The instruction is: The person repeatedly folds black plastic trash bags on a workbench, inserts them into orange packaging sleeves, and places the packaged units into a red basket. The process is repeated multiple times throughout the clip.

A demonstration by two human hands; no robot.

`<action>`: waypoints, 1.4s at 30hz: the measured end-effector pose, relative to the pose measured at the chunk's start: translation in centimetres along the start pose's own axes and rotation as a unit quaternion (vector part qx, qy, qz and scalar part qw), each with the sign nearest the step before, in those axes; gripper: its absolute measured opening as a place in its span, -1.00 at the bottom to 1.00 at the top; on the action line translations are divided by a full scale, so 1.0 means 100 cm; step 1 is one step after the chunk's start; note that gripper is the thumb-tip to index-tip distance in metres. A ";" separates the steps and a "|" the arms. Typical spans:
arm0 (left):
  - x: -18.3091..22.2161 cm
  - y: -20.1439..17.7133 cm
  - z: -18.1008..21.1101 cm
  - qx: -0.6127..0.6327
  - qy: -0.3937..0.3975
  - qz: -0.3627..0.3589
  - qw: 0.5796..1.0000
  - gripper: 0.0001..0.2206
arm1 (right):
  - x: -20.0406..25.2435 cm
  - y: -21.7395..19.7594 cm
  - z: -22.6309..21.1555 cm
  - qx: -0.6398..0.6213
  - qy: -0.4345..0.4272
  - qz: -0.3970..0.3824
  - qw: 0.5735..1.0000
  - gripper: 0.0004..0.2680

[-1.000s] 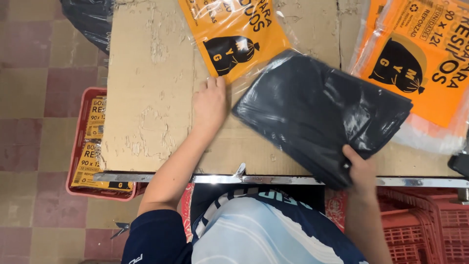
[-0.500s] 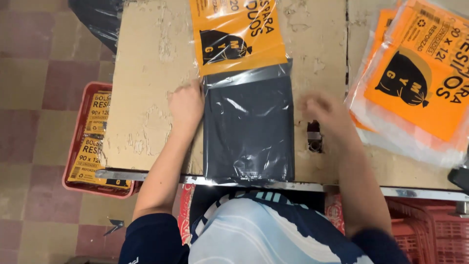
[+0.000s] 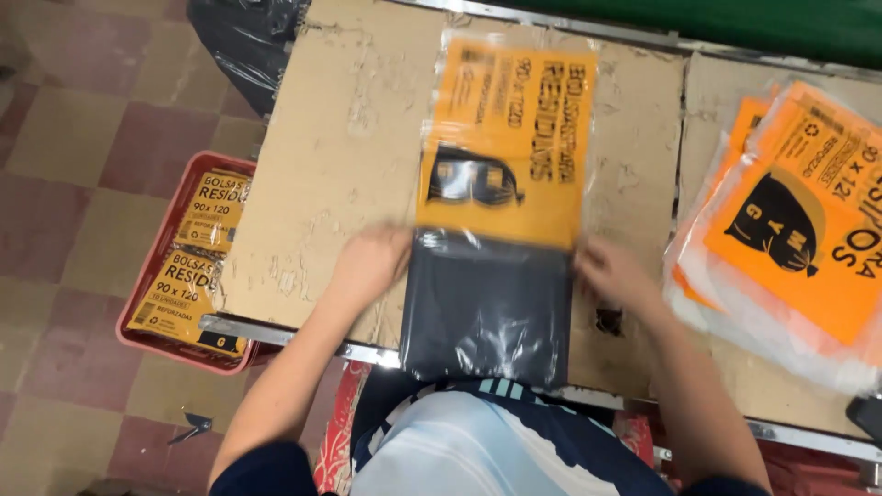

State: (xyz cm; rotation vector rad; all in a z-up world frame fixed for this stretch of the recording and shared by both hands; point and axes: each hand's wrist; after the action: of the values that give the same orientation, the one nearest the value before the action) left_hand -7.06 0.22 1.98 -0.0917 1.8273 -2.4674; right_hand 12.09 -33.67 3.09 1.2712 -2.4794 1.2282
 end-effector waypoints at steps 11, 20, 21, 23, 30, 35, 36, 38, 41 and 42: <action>0.067 0.013 0.013 0.123 0.002 -0.040 0.992 -0.82 | 0.073 0.033 -0.045 -0.038 0.100 -0.031 0.994 -0.84; 0.027 -0.002 0.001 -0.032 -0.068 0.009 0.997 -0.80 | 0.015 0.025 -0.043 -0.133 0.122 0.011 0.984 -0.86; 0.052 0.019 0.003 -0.041 -0.050 -0.009 0.998 -0.82 | 0.037 0.033 -0.043 -0.174 0.172 -0.018 0.970 -0.85; 0.078 0.032 0.012 -0.010 -0.050 0.007 0.999 -0.81 | 0.058 0.036 -0.056 -0.240 0.134 -0.033 0.961 -0.86; 0.113 -0.044 0.069 -0.016 0.015 0.380 0.925 -0.79 | 0.044 0.040 -0.050 -0.342 -0.284 -0.015 0.896 -0.94; 0.163 -0.130 0.083 0.033 0.039 0.458 0.888 -0.64 | 0.059 0.004 -0.210 -0.416 -0.438 -0.188 0.774 -0.87; 0.173 -0.135 0.083 0.074 0.046 0.430 0.899 -0.24 | 0.056 0.001 -0.228 -0.395 -0.467 -0.200 0.765 -0.80; 0.178 -0.162 0.082 0.019 -0.062 0.369 0.927 -0.10 | 0.064 0.019 -0.279 -0.356 -0.478 -0.220 0.772 -0.85; 0.184 -0.182 0.042 -0.009 -0.155 0.297 0.942 -0.10 | 0.079 0.045 -0.339 -0.275 -0.520 -0.233 0.774 -0.92; 0.184 -0.186 0.020 0.010 -0.143 0.299 0.943 -0.12 | 0.082 0.052 -0.358 -0.232 -0.554 -0.230 0.766 -0.94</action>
State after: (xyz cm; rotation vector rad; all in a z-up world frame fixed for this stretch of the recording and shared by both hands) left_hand -25.62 2.00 20.50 0.0896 1.4355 -1.9321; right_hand -6.18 -12.29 27.31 2.6494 -2.3849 -0.4521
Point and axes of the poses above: each hand's wrist, its own x-axis away from the middle knuckle, its own y-axis out of the palm, z = x × y, and after that the axes turned 5 degrees about -z, right-handed
